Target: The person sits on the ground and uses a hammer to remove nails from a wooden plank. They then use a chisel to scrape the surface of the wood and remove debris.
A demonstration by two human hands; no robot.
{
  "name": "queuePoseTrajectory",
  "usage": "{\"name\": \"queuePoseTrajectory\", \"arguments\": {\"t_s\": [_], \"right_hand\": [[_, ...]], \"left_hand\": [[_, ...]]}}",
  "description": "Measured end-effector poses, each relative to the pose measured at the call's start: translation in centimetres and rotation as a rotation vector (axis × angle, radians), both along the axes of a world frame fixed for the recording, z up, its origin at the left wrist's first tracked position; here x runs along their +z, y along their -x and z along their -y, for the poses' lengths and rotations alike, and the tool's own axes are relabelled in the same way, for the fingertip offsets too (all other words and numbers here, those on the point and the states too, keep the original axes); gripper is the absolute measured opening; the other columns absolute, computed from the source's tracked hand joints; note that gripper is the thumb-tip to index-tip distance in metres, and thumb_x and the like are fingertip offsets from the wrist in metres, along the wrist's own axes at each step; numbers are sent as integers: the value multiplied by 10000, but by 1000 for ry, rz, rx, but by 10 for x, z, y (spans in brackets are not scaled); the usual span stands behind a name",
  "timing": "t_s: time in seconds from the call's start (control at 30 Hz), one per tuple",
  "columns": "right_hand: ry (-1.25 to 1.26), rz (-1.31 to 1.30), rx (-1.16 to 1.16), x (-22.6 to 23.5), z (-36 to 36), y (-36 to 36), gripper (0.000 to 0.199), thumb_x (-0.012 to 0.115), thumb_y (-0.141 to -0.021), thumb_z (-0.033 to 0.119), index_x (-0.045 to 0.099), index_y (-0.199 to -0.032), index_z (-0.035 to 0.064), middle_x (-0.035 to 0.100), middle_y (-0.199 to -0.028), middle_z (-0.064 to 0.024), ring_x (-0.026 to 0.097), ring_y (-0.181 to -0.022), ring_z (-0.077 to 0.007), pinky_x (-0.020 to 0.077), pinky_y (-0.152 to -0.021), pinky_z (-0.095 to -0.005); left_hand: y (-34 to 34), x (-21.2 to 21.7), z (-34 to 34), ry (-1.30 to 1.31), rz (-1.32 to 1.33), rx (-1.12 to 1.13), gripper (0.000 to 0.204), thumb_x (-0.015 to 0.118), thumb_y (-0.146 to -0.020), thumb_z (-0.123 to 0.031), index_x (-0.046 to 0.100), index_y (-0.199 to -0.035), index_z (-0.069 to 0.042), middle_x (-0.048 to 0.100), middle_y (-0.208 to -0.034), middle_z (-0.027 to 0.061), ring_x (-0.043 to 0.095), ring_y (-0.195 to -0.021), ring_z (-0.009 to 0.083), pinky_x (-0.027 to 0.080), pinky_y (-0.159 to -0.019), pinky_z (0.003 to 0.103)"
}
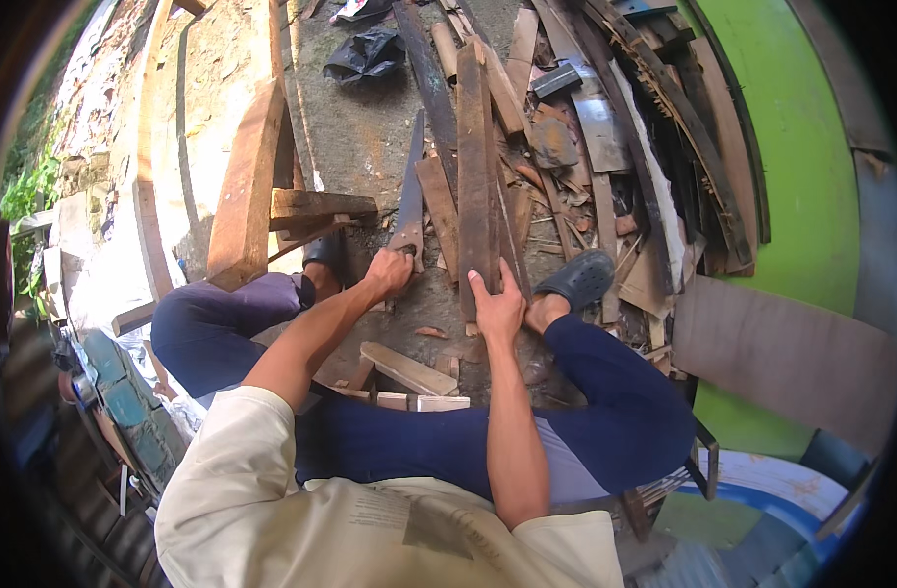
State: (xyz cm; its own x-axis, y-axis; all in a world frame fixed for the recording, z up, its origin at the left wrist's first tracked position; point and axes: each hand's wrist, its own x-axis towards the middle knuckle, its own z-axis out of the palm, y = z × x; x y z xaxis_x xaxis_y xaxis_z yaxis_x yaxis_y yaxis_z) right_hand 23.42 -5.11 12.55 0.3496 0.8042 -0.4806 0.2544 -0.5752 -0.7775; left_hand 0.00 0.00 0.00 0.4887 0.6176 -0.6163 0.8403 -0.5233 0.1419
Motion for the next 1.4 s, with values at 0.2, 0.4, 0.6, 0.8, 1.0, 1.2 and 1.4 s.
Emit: {"name": "queuePoseTrajectory", "arguments": {"t_s": [0.2,0.4,0.6,0.8,1.0,1.2,1.4], "right_hand": [[151,110,137,2,1,19,857,779,-782,474,488,-1427,-9,636,-1269,-278,612,-1195,-410,472,-1012,-438],[168,106,128,-4,2,28,714,759,-834,357,492,-1376,-24,608,-1293,-286,577,-1224,-416,441,-1035,-457],[-35,217,55,-11,21,45,618,725,-867,332,515,-1323,-27,631,-1235,-279,594,-1180,-415,453,-1009,-448],[-66,168,174,-21,36,48,631,712,-876,383,538,-1312,-40,653,-1209,-275,613,-1162,-416,468,-999,-447],[44,61,266,-29,6,65,674,730,-854,423,553,-1339,-9,644,-1267,-248,601,-1214,-387,461,-1027,-435],[275,101,198,-60,-3,75,671,711,-874,415,511,-1381,25,603,-1339,-230,571,-1257,-375,434,-1064,-437],[478,188,321,-95,-11,76,746,687,-893,268,308,-1491,34,404,-1488,-238,440,-1349,-425,392,-1117,-477]], "left_hand": [[11,47,34,-6,4,-105,236,616,-861,-277,705,-906,-63,743,-848,126,740,-812,270,571,-689,405],[18,65,63,-26,-48,-37,210,619,-865,-254,733,-914,-85,752,-906,114,739,-852,277,570,-715,415],[32,53,77,-53,-49,1,249,622,-871,-264,712,-985,-62,751,-924,131,736,-867,296,570,-730,423],[24,65,82,28,-3,149,455,606,-917,-457,662,-1051,-26,734,-918,182,724,-867,344,571,-760,460],[27,69,88,96,3,252,506,565,-946,-481,609,-1094,0,718,-971,219,710,-922,385,565,-806,492],[33,73,86,153,52,291,565,499,-983,-501,554,-1152,35,683,-1061,269,687,-967,426,554,-822,519],[44,82,90,175,160,357,611,517,-962,-542,554,-1119,47,671,-1068,293,672,-977,451,541,-862,499]]}}
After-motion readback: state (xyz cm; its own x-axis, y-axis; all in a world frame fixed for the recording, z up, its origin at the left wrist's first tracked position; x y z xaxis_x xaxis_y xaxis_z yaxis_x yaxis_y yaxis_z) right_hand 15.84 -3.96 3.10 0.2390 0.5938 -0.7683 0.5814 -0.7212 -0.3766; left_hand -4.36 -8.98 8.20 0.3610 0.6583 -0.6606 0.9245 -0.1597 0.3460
